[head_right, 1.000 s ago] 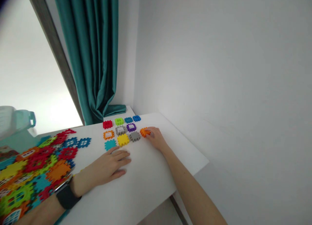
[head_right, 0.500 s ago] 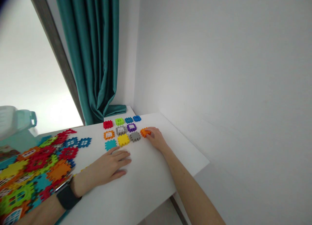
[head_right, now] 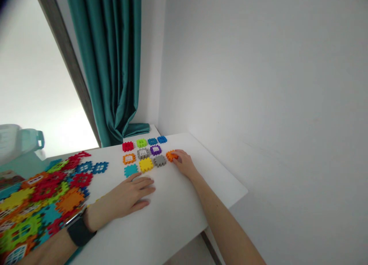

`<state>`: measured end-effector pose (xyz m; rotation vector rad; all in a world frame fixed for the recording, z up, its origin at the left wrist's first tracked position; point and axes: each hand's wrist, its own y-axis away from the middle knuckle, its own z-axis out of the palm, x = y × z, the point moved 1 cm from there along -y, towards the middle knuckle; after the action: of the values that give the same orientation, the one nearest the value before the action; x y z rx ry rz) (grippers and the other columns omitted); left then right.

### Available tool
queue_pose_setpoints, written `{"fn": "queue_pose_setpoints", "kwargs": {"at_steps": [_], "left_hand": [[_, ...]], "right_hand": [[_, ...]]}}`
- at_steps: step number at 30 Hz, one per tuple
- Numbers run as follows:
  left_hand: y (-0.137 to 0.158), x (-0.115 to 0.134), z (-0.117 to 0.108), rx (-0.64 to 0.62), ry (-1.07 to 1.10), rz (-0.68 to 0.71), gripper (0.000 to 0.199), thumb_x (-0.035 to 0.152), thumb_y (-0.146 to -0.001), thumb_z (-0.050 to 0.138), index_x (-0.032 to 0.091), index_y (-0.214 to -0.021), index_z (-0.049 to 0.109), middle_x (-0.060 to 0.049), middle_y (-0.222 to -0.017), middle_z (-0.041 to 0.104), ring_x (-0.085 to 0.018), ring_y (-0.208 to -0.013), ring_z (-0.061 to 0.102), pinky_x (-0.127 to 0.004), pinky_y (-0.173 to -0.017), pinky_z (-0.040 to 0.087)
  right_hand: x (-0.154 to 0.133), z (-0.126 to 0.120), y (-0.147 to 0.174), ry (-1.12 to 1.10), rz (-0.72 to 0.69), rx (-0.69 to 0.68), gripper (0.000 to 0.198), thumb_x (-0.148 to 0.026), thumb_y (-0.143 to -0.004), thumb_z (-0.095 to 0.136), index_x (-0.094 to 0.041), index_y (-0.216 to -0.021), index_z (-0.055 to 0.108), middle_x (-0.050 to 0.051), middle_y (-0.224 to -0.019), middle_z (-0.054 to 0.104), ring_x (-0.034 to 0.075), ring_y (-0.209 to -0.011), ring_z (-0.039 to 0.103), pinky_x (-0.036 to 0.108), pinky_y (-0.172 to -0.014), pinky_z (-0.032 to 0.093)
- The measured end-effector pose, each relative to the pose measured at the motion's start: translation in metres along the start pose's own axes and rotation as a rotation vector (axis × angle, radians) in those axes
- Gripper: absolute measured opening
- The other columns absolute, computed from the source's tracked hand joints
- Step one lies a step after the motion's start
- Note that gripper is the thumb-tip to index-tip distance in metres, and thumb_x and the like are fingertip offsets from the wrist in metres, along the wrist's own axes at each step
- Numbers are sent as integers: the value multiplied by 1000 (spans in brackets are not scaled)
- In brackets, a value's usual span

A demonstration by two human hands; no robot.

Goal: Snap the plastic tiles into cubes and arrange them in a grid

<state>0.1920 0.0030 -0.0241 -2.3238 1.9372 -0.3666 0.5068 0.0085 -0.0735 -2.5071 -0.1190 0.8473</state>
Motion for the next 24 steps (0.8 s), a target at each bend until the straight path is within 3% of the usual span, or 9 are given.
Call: {"fn": "queue_pose_setpoints", "kwargs": {"at_steps": [15, 21, 24], "left_hand": [[0, 1, -5, 7, -35, -1, 29, 36, -96, 63, 25, -123, 64, -8, -134, 64, -27, -127, 57, -46, -115, 34], [1, -3, -16, 34, -54, -11, 32, 36, -98, 60, 24, -128, 62, -11, -140, 61, -29, -129, 56, -46, -111, 38], [4, -6, -24, 37, -66, -27, 33, 36, -98, 59, 24, -128, 62, -11, -143, 59, -29, -128, 57, -47, -111, 38]], "right_hand": [[-7, -1, 8, 78, 8, 114, 29, -28, -93, 55, -24, -117, 71, 11, -129, 65, 27, -124, 57, 51, -111, 45], [-34, 1, 19, 103, -51, 129, 27, -25, -94, 54, -27, -115, 71, 10, -131, 65, 28, -125, 56, 53, -109, 45], [-56, 5, 23, 135, -150, 119, 27, -24, -95, 53, -27, -117, 70, 10, -131, 65, 28, -127, 55, 53, -109, 45]]}}
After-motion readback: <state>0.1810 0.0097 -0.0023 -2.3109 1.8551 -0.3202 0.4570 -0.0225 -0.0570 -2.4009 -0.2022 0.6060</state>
